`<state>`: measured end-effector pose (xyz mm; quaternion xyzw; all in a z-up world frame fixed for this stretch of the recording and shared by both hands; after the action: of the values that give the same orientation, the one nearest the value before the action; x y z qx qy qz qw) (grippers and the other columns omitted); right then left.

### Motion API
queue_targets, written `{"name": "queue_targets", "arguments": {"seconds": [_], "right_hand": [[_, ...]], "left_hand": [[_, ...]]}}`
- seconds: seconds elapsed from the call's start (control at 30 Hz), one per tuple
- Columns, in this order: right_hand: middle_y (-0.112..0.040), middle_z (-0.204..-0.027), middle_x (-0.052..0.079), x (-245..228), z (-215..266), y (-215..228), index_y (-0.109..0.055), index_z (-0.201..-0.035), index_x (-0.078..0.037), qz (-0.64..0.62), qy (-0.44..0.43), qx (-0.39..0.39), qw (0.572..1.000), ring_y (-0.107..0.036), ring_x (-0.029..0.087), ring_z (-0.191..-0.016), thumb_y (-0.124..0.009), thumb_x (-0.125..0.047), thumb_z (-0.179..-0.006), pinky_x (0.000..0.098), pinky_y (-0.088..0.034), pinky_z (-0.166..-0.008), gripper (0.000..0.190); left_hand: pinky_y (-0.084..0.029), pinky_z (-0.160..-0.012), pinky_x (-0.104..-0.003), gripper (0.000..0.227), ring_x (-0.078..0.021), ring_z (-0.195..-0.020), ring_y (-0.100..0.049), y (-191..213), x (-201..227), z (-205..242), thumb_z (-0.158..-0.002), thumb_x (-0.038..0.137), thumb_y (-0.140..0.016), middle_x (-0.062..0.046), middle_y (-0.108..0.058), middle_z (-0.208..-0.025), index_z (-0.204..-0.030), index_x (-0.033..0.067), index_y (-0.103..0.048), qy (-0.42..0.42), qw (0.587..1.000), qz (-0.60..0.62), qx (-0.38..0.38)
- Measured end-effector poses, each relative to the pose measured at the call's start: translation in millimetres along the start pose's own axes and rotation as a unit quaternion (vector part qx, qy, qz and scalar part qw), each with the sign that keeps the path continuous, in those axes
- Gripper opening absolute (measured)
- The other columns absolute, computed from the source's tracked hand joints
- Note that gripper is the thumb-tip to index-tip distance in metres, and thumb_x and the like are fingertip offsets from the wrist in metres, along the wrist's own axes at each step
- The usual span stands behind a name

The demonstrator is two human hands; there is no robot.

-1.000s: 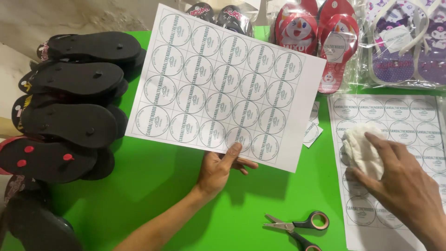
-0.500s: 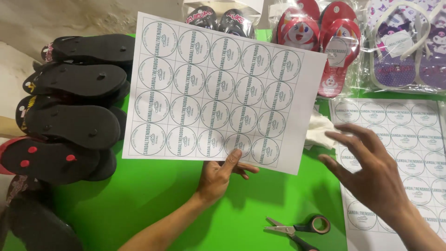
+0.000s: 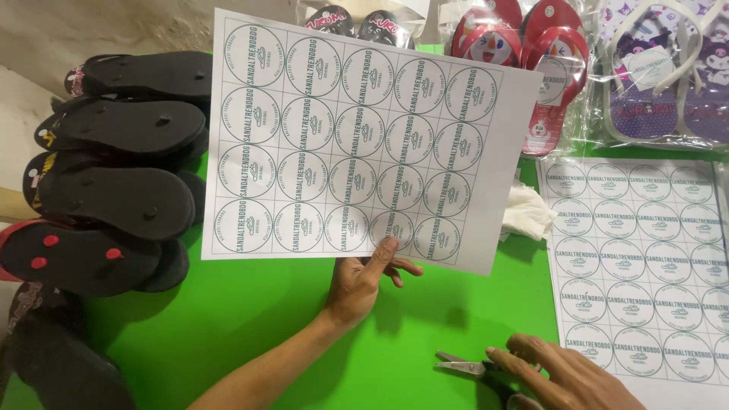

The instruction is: The person uses scissors to cut out circular stickers from a printed sheet on a green table. The person holds the sheet with one hand and cuts along the printed lines with the other, separating individual stickers. Several packaged flip-flops are visible in the background.

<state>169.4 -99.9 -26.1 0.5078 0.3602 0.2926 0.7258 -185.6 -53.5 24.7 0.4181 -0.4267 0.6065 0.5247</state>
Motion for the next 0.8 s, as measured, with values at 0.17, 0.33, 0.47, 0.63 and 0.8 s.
{"name": "queue_targets", "arguments": {"seconds": [0.17, 0.33, 0.47, 0.63, 0.8], "right_hand": [[-0.046, -0.133, 0.003, 4.3, 7.4, -25.0, -0.023, -0.161, -0.027, 0.001, -0.022, -0.099, 0.995, -0.072, 0.018, -0.089, -0.066, -0.038, -0.097, 0.0363, -0.068, -0.075, 0.077], [-0.054, -0.145, -0.019, -3.4, -33.0, 72.4, -0.040, -0.151, -0.047, -0.205, -0.158, -0.216, 0.941, -0.086, 0.008, -0.095, -0.081, -0.041, -0.088, 0.0252, -0.076, -0.087, 0.076], [-0.086, -0.102, 0.006, 4.9, -43.5, 105.8, -0.082, -0.118, -0.008, -0.524, -0.078, 0.118, 0.840, -0.083, 0.016, -0.088, -0.087, -0.001, -0.069, 0.0316, -0.066, -0.079, 0.049], [-0.078, -0.102, 0.017, 2.4, -54.2, 100.0, -0.069, -0.128, 0.006, -0.735, 0.007, 0.138, 0.664, -0.071, 0.027, -0.075, -0.104, -0.017, -0.067, 0.0372, -0.056, -0.059, 0.074], [-0.076, -0.110, 0.014, -4.8, -72.8, 101.3, -0.086, -0.103, -0.007, -0.556, -0.043, 0.205, 0.804, -0.076, 0.023, -0.105, -0.097, -0.007, -0.061, 0.0368, -0.067, -0.096, 0.044]], "left_hand": [[-0.060, -0.066, -0.025, 0.049, -0.0193, -0.067, -0.074, 1.1, 0.3, -1.4, -0.101, 0.038, -0.054, -0.014, -0.084, -0.090, -0.068, 0.0070, -0.073, -0.033, 0.999, 0.033, 0.000], [-0.065, -0.080, -0.034, 0.041, -0.0262, -0.084, -0.077, 5.2, 10.6, 5.1, -0.101, 0.037, -0.053, -0.018, -0.083, -0.099, -0.088, 0.0049, -0.076, -0.035, 0.995, 0.093, -0.012], [-0.061, -0.087, -0.033, 0.047, -0.0229, -0.090, -0.075, 3.8, 19.1, 12.0, -0.100, 0.038, -0.051, -0.018, -0.084, -0.100, -0.087, 0.0005, -0.076, 0.022, 0.994, 0.108, 0.010], [-0.057, -0.095, -0.024, 0.051, -0.0166, -0.080, -0.075, 5.6, 24.8, 24.4, -0.098, 0.042, -0.049, -0.007, -0.086, -0.102, -0.098, 0.0049, -0.084, 0.148, 0.989, 0.006, 0.024], [-0.042, -0.059, -0.018, 0.037, -0.0090, -0.062, -0.069, 10.9, 17.9, 43.5, -0.088, 0.036, -0.080, -0.008, -0.079, -0.067, -0.064, 0.0075, -0.077, 0.220, 0.973, -0.066, -0.011]]}}
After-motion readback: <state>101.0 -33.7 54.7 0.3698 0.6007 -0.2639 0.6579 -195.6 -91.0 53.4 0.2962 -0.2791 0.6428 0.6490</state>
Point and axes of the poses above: each hand's wrist, its own z-axis away from the middle knuckle, its own y-axis out of the back of the hand, x = y × z, the point moved 1 cm from there along -z, towards the middle knuckle
